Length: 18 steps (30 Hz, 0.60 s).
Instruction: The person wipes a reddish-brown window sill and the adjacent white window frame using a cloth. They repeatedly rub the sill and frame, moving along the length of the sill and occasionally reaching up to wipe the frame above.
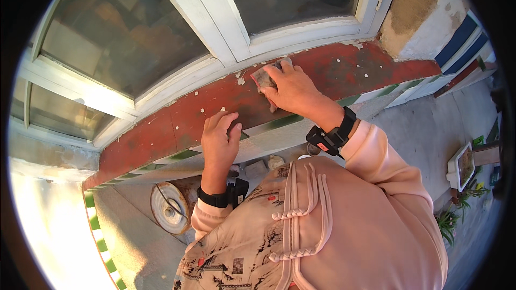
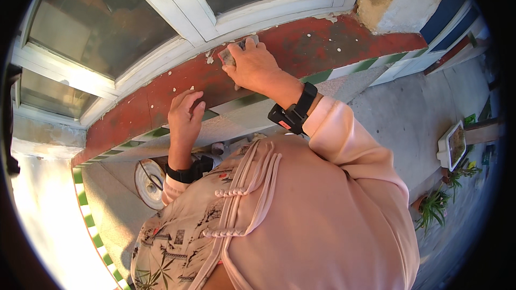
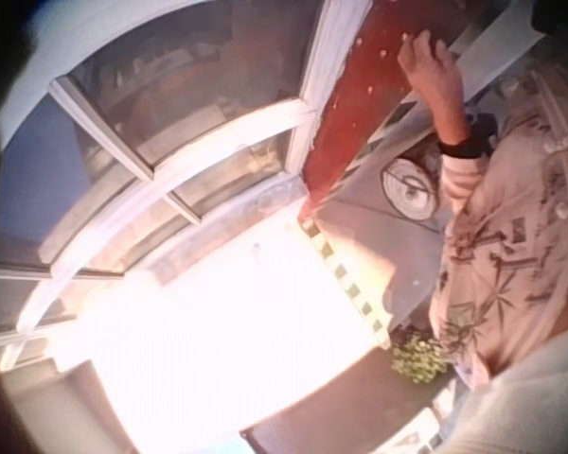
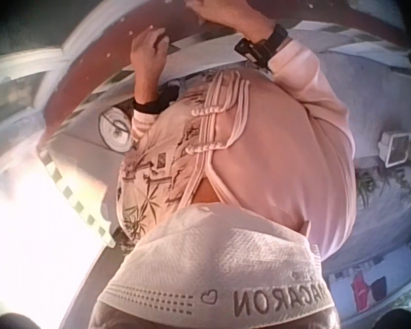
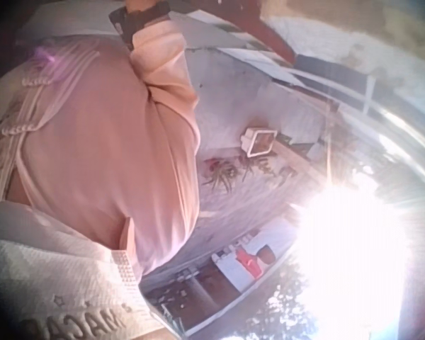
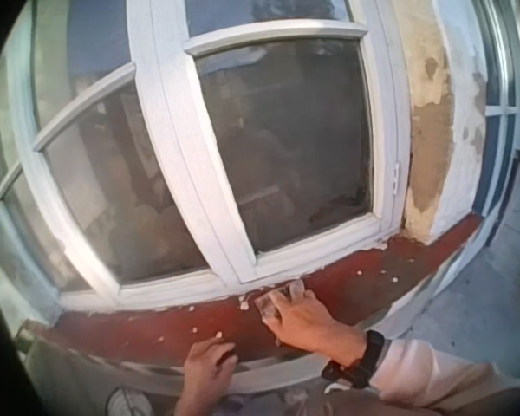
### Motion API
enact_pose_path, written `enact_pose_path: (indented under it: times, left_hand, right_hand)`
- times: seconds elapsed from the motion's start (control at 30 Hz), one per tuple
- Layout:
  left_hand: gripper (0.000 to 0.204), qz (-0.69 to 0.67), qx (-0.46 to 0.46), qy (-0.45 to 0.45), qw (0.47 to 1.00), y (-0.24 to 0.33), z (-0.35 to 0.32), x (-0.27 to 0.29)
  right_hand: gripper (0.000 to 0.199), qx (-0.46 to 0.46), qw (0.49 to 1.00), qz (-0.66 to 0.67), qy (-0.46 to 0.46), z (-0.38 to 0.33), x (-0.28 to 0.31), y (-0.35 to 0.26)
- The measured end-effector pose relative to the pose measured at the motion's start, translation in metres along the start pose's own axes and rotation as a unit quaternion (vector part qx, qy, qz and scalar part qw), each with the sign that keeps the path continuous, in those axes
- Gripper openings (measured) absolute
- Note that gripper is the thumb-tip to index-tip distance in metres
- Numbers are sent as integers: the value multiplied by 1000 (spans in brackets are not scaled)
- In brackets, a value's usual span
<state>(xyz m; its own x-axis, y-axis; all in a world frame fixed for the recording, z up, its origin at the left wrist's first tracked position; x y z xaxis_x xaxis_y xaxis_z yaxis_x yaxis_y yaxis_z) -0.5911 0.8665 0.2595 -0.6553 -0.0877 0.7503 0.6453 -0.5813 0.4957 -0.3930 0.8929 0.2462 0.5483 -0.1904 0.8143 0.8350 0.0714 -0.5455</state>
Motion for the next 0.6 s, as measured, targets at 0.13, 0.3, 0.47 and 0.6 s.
enact_pose_path:
  times: [0.13, 0.3, 0.47, 0.6]
  left_hand:
    - [24, 38, -37, 20, 998, 15, 14, 11]
    - [30, 45, -101, 20, 994, 44, 43, -5]
    - [42, 77, -146, -61, 984, 62, 74, -60]
    - [54, 176, -114, -130, 969, 62, 74, -105]
  right_hand:
    - [36, 87, 996, 31, 11, -5, -6, -15]
    - [17, 92, 992, 45, 76, -21, 12, 7]
    - [16, 121, 984, -18, 126, -47, 26, 12]
    - [18, 113, 976, -3, 187, -62, 50, 25]
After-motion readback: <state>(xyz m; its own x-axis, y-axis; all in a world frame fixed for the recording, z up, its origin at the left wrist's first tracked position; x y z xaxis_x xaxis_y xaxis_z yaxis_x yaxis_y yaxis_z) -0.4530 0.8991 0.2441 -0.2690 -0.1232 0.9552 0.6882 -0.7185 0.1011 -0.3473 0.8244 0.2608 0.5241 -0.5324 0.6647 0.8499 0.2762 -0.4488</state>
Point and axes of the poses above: each hand's wrist, its own z-axis towards the middle knuckle, its own x-axis out of the back of the hand, y = z × x, the point moved 10 cm from there along z, towards the middle knuckle, and after that the axes turned 2 degrees about z, right-handed, at the moved point
